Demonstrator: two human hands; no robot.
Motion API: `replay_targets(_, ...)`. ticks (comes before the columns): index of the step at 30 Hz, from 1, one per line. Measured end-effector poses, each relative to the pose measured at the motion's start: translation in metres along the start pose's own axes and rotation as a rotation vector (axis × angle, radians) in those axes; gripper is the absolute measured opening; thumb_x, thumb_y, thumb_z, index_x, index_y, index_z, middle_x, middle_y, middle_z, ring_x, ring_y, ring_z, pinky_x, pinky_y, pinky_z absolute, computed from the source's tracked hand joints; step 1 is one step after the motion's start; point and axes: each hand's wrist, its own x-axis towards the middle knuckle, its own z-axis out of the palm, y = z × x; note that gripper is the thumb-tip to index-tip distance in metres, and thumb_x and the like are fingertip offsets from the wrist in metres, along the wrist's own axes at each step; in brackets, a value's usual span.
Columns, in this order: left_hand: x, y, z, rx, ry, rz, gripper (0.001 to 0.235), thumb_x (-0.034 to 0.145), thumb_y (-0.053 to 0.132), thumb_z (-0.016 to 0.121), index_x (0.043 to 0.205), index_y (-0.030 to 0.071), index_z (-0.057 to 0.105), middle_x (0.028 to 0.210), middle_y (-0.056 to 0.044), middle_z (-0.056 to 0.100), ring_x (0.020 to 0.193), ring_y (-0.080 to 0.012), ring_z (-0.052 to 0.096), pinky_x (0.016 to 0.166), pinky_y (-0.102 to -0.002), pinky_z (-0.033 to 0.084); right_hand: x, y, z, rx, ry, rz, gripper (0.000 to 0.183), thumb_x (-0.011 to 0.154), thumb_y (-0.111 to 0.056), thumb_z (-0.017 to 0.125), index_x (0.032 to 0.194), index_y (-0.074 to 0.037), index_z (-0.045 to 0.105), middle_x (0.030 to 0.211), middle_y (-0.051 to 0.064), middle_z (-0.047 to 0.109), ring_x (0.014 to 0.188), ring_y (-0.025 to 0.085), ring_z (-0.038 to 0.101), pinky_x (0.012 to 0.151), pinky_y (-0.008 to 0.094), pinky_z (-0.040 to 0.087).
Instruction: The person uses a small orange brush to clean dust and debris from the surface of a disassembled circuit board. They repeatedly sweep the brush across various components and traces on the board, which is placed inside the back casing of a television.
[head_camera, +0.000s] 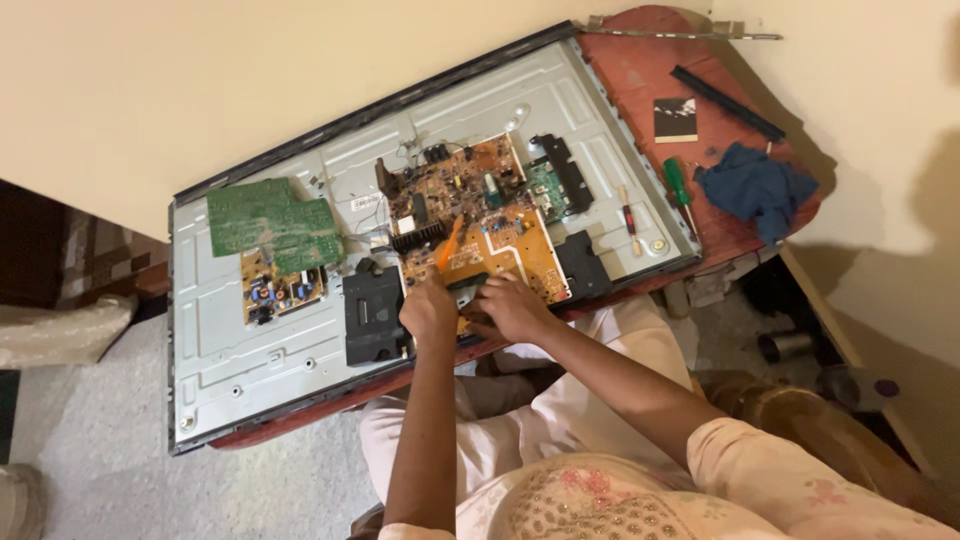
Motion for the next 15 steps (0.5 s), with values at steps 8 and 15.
replay_targets(8,-0.022,-0.03,-0.017,-0.139,0.031,-0.1,0.033,0.101,0.035,0.052,0.125,0.022,0.07,0.106,-0.017,0.072,0.074,-0.033,0.075,0.057,-0.046,0.061,0.002,-0.007,-0.003,0.01,0.014,0.039,0.033,0.085,-0.045,0.072,0.099,-0.015,0.078,0.099,0.005,0.071,0.104,0.025,0.064,0.098,0.045,0.044)
replay_targets(15,-0.048,-0.08,-0.042,0.026,0.222,-0.128,0.028,0.107,0.039,0.053,0.112,0.03,0.079,0.096,-0.008,0.076,0.078,-0.0295,0.073,0.064,-0.044,0.058,0.002,-0.006,-0.002,0.044,0.013,0.052,0.034,0.089,-0.047,0.071,0.101,-0.016,0.078,0.101,0.005,0.072,0.105,0.025,0.064,0.099,0.045,0.044)
